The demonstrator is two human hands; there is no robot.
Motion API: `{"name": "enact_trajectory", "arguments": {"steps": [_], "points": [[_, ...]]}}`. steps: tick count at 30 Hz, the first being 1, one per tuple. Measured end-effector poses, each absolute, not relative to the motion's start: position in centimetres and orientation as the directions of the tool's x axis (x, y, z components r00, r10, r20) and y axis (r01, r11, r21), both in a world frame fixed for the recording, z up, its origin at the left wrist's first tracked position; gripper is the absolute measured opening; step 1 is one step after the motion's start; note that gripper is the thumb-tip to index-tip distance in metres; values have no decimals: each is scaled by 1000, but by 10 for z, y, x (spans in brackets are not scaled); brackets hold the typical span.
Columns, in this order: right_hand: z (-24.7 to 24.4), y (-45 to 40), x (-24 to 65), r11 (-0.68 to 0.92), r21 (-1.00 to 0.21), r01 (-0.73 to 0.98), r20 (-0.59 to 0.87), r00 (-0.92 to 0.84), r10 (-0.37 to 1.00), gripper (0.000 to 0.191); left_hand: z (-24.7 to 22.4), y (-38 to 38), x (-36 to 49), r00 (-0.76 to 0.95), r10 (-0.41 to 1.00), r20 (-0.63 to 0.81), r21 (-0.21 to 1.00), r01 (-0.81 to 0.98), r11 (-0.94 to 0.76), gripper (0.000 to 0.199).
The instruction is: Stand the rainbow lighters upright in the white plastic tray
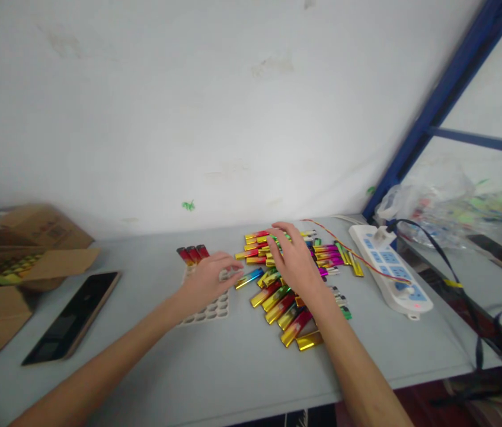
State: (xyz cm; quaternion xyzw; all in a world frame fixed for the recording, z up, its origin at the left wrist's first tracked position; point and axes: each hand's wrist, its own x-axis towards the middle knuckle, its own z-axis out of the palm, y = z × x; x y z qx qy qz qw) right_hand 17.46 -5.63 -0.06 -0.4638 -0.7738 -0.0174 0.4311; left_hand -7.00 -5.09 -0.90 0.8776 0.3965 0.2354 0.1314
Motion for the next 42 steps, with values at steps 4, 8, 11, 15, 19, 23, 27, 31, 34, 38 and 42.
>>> {"name": "enact_trajectory", "arguments": {"steps": [4, 8, 11, 15, 19, 23, 27, 31, 34, 38, 42], "points": [[-3, -54, 178, 549, -385, 742, 677, -178, 714, 30, -20, -41, -52, 641, 736, 218, 321, 665, -675, 21], [-3, -54, 178, 556, -388, 735, 681, -178, 711, 30, -20, -40, -44, 644, 736, 208, 360, 649, -670, 24], [-1, -53, 180, 545, -395, 740, 684, -159, 712, 29, -15, -37, -43, 593, 769, 241, 408, 657, -634, 24], [-2, -51, 183, 527, -409, 745, 680, -136, 720, 29, -11, -25, -47, 557, 793, 246, 337, 718, -609, 20], [-6, -50, 184, 526, -407, 747, 676, -142, 723, 29, -15, -15, -51, 562, 798, 219, 280, 747, -603, 21], [-10, -49, 182, 531, -407, 744, 662, -160, 732, 29, -19, -11, -51, 577, 796, 184, 250, 755, -606, 22], [-10, -49, 180, 523, -418, 743, 640, -167, 750, 30, -19, -5, -49, 604, 784, 144, 229, 750, -620, 24], [-10, -49, 180, 517, -417, 748, 628, -174, 758, 30, -16, 1, -46, 602, 789, 121, 201, 764, -614, 28], [-9, -50, 180, 525, -411, 745, 630, -184, 754, 29, -13, 0, -47, 577, 807, 124, 176, 788, -590, 30], [-7, -53, 177, 532, -407, 742, 624, -199, 756, 28, -6, -14, -54, 531, 835, 144, 141, 824, -549, 34], [-5, -57, 173, 540, -392, 745, 624, -216, 751, 27, 6, -29, -68, 499, 830, 248, 195, 814, -548, 30]]}}
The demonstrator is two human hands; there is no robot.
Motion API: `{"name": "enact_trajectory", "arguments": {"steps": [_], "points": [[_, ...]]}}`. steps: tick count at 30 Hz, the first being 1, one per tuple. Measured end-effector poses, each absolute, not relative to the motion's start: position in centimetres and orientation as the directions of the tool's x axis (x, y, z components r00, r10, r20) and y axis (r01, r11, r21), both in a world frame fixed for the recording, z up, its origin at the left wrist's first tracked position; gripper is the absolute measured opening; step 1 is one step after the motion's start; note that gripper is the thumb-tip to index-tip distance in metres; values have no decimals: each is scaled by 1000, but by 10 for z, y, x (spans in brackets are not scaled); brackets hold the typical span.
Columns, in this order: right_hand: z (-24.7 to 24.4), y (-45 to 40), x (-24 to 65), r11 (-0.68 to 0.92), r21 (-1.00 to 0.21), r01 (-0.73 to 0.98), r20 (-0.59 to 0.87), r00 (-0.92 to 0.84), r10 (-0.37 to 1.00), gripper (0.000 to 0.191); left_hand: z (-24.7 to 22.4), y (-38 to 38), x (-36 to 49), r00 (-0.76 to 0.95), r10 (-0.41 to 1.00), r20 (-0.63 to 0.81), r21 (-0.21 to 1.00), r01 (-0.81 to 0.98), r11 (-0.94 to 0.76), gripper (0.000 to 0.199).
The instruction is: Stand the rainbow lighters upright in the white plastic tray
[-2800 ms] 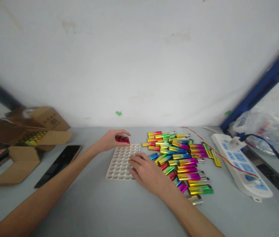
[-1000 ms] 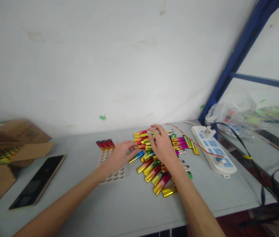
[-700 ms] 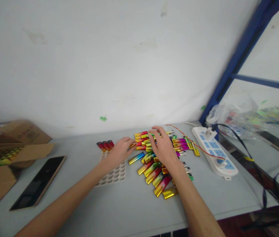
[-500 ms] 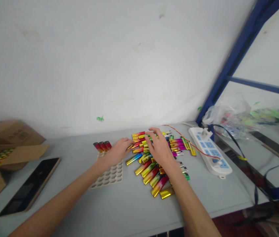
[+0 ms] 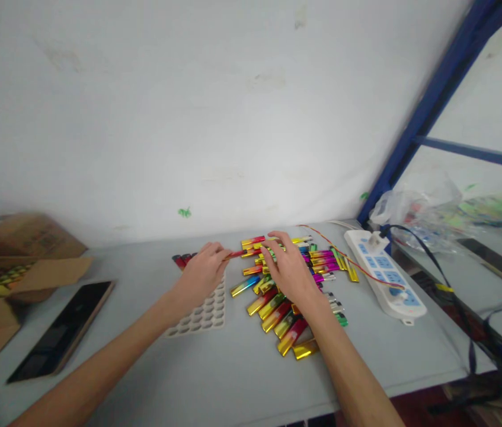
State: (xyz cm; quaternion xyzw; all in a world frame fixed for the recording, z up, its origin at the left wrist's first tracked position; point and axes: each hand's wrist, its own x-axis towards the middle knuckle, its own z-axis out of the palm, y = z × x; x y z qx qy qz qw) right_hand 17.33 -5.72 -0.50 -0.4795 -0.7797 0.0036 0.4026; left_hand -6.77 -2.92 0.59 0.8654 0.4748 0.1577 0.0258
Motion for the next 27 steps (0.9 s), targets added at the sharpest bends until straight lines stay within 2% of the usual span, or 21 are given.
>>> {"name": "enact_trajectory", "arguments": {"steps": [3, 5, 8, 10, 12, 16, 20, 23, 27], "points": [[-5, -60, 170, 553, -408, 726, 608, -236, 758, 27, 12, -39, -82, 426, 855, 295, 429, 741, -517, 16], [-7, -61, 168, 557, -418, 718, 594, -248, 765, 27, 12, -46, -91, 369, 893, 258, 626, 640, -445, 5], [-10, -62, 165, 565, -424, 708, 590, -258, 765, 26, 7, -60, -104, 388, 913, 123, 894, 357, -272, 19], [-12, -61, 163, 579, -423, 697, 592, -271, 759, 25, 2, -67, -111, 455, 887, 78, 972, 162, -168, 28], [-13, -61, 161, 590, -419, 690, 591, -287, 754, 25, -2, -71, -116, 494, 865, 87, 992, 38, -122, 32], [-15, -62, 159, 588, -413, 695, 549, -325, 770, 26, -6, -72, -121, 482, 872, 81, 996, -76, -51, 37], [-17, -63, 158, 587, -407, 700, 521, -350, 778, 26, -6, -73, -119, 390, 920, 32, 976, -209, 55, 30], [-18, -62, 158, 592, -408, 695, 526, -352, 775, 24, -5, -75, -118, 312, 948, -68, 926, -335, 176, 29], [-18, -62, 157, 606, -409, 682, 543, -352, 762, 23, -3, -75, -121, 303, 938, -172, 890, -361, 280, 50]]}}
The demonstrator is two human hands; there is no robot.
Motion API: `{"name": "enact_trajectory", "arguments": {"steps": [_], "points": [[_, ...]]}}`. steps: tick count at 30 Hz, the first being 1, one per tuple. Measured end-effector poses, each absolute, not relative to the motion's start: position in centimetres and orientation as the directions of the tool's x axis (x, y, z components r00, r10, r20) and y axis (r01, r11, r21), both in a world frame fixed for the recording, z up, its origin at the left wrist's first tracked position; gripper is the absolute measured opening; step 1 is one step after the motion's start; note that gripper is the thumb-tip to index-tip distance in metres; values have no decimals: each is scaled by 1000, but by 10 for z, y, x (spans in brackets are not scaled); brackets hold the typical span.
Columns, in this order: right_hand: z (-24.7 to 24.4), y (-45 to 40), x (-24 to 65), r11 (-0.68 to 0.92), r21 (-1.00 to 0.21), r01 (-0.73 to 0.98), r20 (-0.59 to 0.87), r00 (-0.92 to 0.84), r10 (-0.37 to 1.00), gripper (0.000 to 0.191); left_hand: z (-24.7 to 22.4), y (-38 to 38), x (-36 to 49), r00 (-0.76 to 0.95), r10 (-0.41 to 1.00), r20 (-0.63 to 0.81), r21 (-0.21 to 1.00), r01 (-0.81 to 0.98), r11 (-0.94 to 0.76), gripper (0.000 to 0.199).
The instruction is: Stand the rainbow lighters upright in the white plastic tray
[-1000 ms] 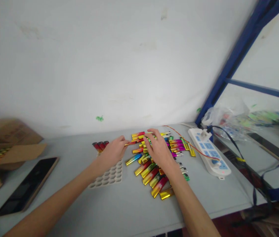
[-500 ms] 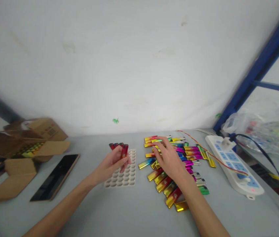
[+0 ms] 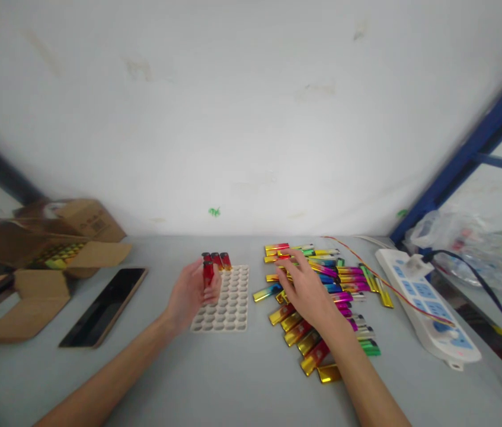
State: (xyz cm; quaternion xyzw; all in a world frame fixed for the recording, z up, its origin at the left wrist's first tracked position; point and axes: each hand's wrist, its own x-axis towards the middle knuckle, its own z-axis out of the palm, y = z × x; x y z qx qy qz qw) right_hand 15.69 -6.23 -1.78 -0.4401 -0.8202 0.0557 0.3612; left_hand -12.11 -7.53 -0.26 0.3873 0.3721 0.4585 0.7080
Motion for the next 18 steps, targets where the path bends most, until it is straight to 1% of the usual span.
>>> {"name": "enact_trajectory", "arguments": {"steps": [1, 3, 10, 14, 18], "points": [[-18, -62, 157, 607, -411, 680, 545, -351, 762, 23, -3, -75, -122, 300, 935, -190, 888, -353, 294, 52], [-17, -63, 157, 606, -414, 679, 541, -351, 764, 23, -4, -74, -123, 279, 935, -218, 893, -330, 307, 51], [-18, -63, 159, 622, -393, 677, 547, -371, 750, 24, -11, -72, -120, 168, 959, -227, 925, -272, 266, 45], [-16, -64, 159, 620, -405, 673, 540, -371, 755, 24, -9, -74, -120, 173, 958, -228, 928, -260, 267, 45], [-13, -64, 158, 618, -413, 669, 545, -362, 756, 23, -7, -73, -121, 223, 949, -224, 928, -250, 278, 52]]}}
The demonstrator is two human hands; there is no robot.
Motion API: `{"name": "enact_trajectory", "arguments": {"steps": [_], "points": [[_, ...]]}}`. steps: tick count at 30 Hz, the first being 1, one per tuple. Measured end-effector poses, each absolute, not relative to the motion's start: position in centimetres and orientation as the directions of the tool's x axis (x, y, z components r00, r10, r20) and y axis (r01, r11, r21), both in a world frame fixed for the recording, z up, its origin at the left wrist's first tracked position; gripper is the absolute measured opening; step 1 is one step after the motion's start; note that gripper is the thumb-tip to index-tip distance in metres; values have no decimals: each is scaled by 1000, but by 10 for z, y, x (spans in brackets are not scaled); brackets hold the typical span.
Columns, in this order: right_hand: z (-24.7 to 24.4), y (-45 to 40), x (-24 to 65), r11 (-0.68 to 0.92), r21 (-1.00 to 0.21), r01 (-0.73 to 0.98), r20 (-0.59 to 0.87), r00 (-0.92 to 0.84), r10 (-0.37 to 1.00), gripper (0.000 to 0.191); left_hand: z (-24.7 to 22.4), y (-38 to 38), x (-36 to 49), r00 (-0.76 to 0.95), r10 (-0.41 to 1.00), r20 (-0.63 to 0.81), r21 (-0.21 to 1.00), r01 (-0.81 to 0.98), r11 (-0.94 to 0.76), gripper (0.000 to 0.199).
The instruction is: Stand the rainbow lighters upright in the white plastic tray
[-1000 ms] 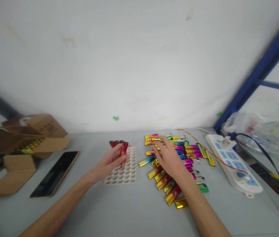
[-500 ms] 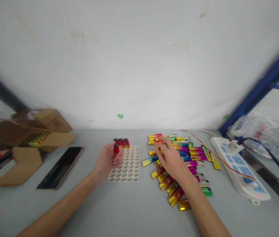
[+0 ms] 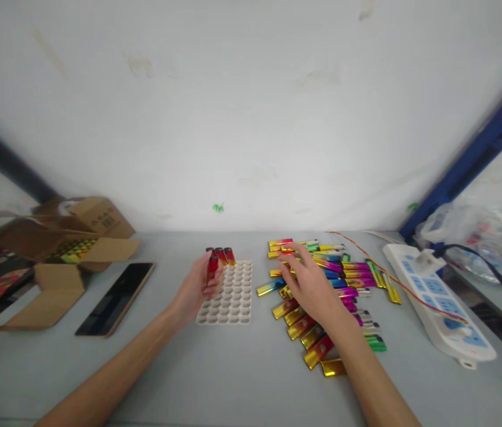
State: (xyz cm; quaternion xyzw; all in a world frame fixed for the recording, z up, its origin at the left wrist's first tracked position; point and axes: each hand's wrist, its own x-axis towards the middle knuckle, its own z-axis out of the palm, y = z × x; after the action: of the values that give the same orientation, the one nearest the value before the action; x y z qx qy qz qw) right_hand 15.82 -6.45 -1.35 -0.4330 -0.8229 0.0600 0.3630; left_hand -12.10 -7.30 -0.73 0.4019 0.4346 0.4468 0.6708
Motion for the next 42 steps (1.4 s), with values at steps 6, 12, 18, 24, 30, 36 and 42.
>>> {"name": "enact_trajectory", "arguments": {"steps": [6, 12, 18, 24, 30, 36, 42], "points": [[-10, -71, 150, 669, -426, 610, 533, -428, 730, 24, 11, -72, -125, 197, 980, 13, 967, -253, 38, 41], [-7, -88, 123, 759, -359, 544, 439, -619, 651, 24, 46, -59, -126, 128, 937, 326, 925, 161, -344, 37], [-13, -95, 102, 802, -283, 526, 391, -700, 597, 25, 47, -21, -121, 261, 870, 418, 764, 418, -492, 24], [-21, -94, 94, 806, -290, 515, 379, -712, 591, 28, 35, -3, -129, 449, 858, 248, 618, 608, -498, 23], [-24, -93, 90, 788, -318, 527, 354, -705, 614, 31, 38, 5, -136, 544, 824, 162, 607, 603, -518, 23], [-25, -95, 88, 781, -308, 543, 346, -701, 624, 32, 40, 12, -134, 608, 789, 86, 611, 593, -524, 21], [-26, -96, 89, 782, -301, 545, 350, -700, 622, 31, 37, 16, -129, 627, 776, 69, 601, 595, -534, 13]]}}
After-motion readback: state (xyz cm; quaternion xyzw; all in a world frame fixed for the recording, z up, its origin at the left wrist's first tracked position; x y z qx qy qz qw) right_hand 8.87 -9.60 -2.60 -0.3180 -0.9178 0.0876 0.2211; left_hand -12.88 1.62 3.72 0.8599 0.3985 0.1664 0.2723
